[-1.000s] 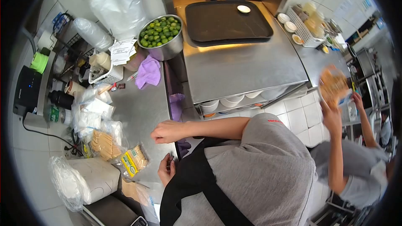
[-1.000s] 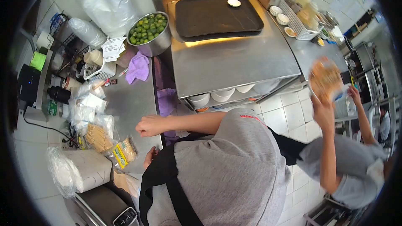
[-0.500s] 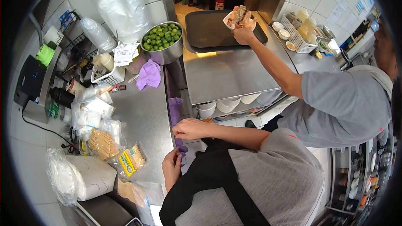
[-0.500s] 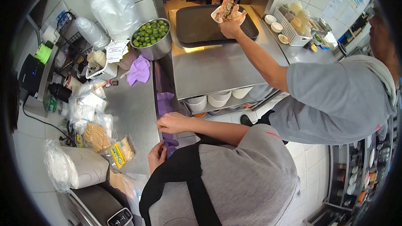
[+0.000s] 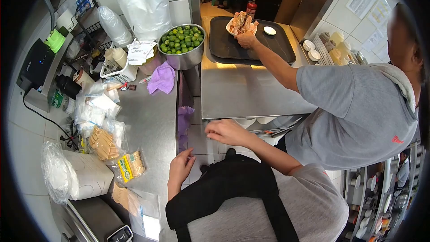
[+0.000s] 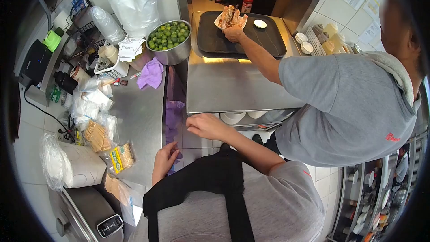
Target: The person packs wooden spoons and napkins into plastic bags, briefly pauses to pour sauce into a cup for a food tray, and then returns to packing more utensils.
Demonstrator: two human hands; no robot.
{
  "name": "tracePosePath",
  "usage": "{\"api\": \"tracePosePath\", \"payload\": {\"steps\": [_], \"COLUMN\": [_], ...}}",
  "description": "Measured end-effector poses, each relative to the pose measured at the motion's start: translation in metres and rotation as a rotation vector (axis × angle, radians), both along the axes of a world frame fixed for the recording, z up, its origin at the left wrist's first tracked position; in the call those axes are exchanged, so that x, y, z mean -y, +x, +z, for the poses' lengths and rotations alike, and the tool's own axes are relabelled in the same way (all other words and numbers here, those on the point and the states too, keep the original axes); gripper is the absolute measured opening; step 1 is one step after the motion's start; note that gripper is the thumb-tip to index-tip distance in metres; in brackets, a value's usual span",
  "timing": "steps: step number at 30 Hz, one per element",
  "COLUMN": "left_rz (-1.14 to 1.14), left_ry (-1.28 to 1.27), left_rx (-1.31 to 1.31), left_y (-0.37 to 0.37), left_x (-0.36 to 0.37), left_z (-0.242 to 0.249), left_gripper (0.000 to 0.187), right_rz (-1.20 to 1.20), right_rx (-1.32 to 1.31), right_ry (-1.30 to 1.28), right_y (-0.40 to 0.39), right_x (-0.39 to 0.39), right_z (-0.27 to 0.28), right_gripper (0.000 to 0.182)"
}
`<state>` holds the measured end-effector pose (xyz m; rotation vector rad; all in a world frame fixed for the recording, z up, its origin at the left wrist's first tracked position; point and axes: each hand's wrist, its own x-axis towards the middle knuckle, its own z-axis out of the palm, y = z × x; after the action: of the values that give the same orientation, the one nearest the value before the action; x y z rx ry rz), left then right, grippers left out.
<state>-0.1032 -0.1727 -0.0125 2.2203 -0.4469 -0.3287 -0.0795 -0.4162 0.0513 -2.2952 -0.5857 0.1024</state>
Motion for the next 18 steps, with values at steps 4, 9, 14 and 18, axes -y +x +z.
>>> {"api": "tracePosePath", "payload": {"steps": [4,9,14,18], "left_rz": [-0.176,-0.395,-0.443,-0.504], "left_ry": [-0.012,0.062,-0.027,-0.035], "left_rx": [0.014,0.111,0.196,0.124], "left_y": [0.016,0.039,0.049,0.056], "left_x": [0.045,0.093,0.118,0.122], "left_z": [0.018,0.042,0.03,0.027], "left_gripper": [0.032,0.034,0.036,0.037], "right_rz": [-0.125,-0.257,-0.317,-0.336], "right_rx": [0.028,0.016,-0.018,-0.023], "right_ry": [0.041,0.064,0.081,0.104], "right_y": [-0.011,-0.026,-0.027,-0.016], "right_x": [0.041,0.08,0.103,0.106], "right_z": [0.015,0.035,0.039,0.041], "right_gripper": [0.017,0.018,0.019,0.018]}}
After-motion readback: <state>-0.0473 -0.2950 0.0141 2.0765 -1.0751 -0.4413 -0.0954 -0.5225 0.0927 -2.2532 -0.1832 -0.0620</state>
